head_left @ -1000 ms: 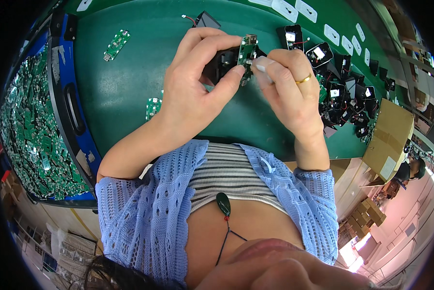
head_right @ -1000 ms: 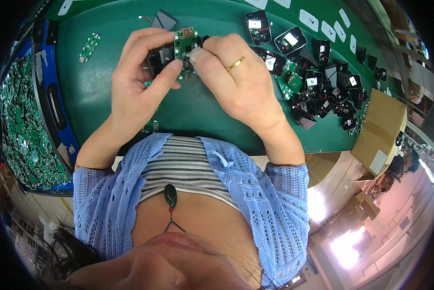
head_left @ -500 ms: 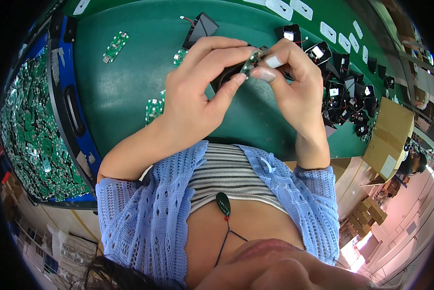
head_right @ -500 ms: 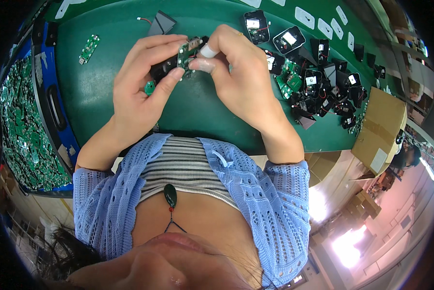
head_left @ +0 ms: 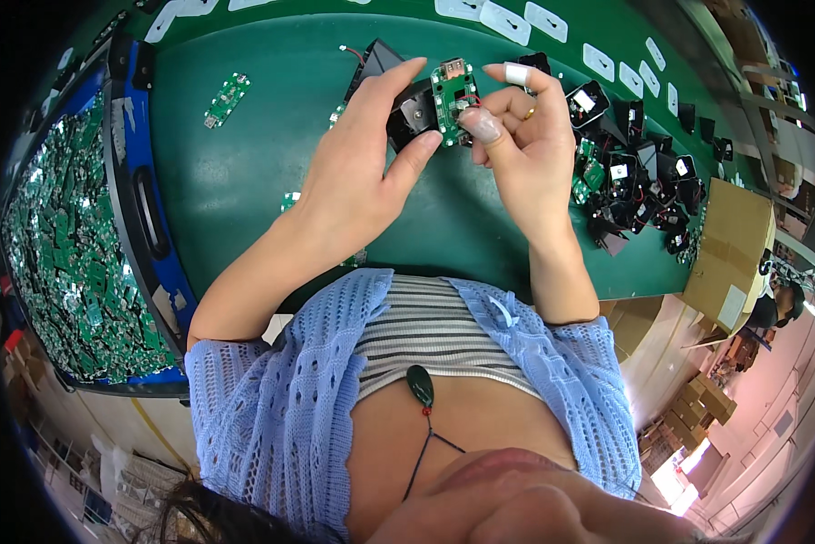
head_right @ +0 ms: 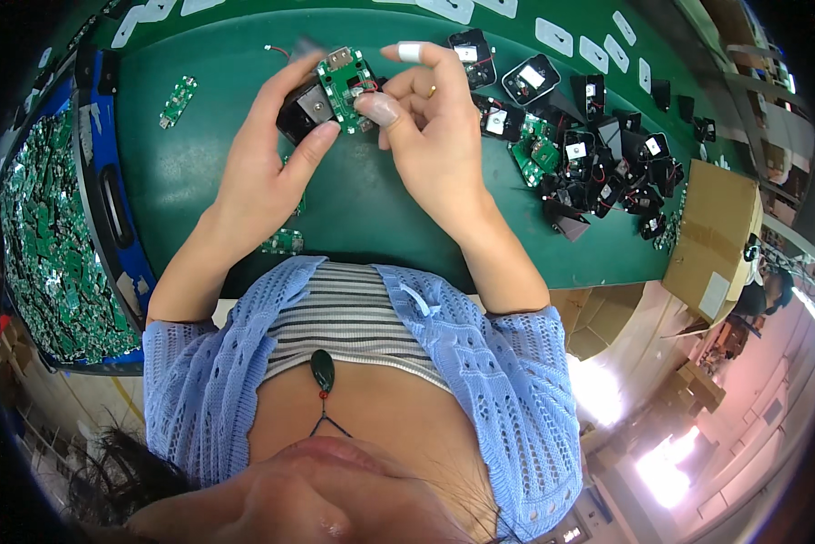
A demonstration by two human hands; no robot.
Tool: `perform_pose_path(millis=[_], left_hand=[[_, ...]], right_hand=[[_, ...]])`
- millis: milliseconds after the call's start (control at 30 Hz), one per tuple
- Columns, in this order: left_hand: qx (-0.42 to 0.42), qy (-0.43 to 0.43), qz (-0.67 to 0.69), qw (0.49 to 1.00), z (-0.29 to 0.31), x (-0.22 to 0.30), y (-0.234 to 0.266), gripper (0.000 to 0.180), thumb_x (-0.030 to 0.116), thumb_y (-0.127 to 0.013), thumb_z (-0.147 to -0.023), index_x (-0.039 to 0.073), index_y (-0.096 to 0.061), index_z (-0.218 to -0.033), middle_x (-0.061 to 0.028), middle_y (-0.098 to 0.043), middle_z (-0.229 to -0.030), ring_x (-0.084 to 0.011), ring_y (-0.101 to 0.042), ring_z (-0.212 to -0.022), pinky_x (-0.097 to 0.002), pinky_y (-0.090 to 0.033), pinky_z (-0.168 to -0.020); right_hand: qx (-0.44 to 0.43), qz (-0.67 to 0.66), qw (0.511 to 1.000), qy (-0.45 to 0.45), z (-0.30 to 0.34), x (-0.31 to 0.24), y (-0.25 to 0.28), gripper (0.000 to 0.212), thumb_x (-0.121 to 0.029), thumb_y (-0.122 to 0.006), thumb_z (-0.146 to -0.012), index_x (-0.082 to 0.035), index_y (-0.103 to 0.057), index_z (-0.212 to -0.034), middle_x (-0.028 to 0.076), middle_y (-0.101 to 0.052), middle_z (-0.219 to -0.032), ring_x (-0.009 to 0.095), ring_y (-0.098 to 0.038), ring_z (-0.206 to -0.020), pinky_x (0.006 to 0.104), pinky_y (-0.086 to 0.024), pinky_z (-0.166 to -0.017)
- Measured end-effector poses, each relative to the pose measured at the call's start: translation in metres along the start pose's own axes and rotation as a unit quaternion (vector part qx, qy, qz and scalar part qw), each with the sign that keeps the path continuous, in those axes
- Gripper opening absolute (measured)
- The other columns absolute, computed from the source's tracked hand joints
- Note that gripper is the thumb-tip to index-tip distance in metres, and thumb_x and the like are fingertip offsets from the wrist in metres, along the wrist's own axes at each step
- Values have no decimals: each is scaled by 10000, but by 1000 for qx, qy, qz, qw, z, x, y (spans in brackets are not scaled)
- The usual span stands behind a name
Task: Manually assemble electronic components into plastic housings on a production line.
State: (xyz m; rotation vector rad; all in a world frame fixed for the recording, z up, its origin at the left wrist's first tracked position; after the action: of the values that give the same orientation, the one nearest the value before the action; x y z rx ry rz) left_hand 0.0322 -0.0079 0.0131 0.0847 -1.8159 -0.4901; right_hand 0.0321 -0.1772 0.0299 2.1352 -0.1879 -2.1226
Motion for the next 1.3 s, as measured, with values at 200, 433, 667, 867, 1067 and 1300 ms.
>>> perform_pose_path(millis=[200, 433, 667, 867, 1067, 1300], left_hand=[[7, 134, 189, 973, -2, -17, -1, 388, 90, -572, -897, 22, -449, -1258, -67, -559, -1131, -149, -573, -993, -295, -479, -873], [-116, 282, 467, 830, -6, -14, 9, 327, 74, -618, -857, 31, -492, -1155, -59, -598, -1032, -122, -593, -943, -277, -503, -777], [-23, 253, 497, 830, 5, 0, -8, 329, 133, -532, -934, 11, -458, -1230, -42, -568, -1091, -108, -565, -1000, -267, -497, -832], [-22, 188, 501, 844, 10, 19, -11, 456, 226, -462, -983, 20, -337, -1370, -73, -484, -1247, -138, -483, -1137, -307, -437, -932], [-41, 150, 456, 876, 11, 13, -11, 477, 209, -451, -984, 13, -303, -1393, -101, -420, -1351, -186, -441, -1223, -369, -398, -1011], [-41, 125, 427, 895, 10, 10, -12, 480, 211, -448, -986, 14, -296, -1396, -110, -407, -1365, -190, -447, -1217, -361, -419, -987]], right_hand=[[0, -10, 998, 70, 15, -7, 2, 344, 5, -610, -853, -21, -460, -1162, 68, -624, -833, 77, -559, -640, 202, -442, -540], [-63, 249, 890, 378, 22, -14, -8, 285, 21, -653, -690, -43, -659, -967, 95, -586, -843, 210, -604, -701, 314, -501, -563], [18, 272, 870, 410, 13, -4, -8, 286, 9, -703, -648, -42, -649, -924, 85, -559, -805, 212, -571, -677, 304, -473, -526], [100, 274, 882, 371, 6, -2, -5, 229, 0, -734, -660, -29, -615, -853, 79, -579, -764, 211, -565, -637, 295, -454, -508], [74, 274, 865, 414, 6, -3, -7, 255, 16, -731, -619, -36, -607, -836, 79, -576, -778, 219, -567, -662, 305, -456, -510], [98, 311, 851, 412, 6, -4, -5, 277, 25, -716, -600, -37, -601, -844, 69, -566, -789, 222, -549, -645, 304, -452, -504]])
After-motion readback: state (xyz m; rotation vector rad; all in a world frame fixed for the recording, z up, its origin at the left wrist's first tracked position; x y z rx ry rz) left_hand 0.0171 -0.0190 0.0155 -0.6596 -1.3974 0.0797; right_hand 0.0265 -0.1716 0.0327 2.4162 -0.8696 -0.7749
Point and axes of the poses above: each hand's wrist, its own z-axis away from the middle knuckle, its own y-axis out of the back of the hand, x = y × z, the point moved 1 cm from there along -z, towards the middle knuckle
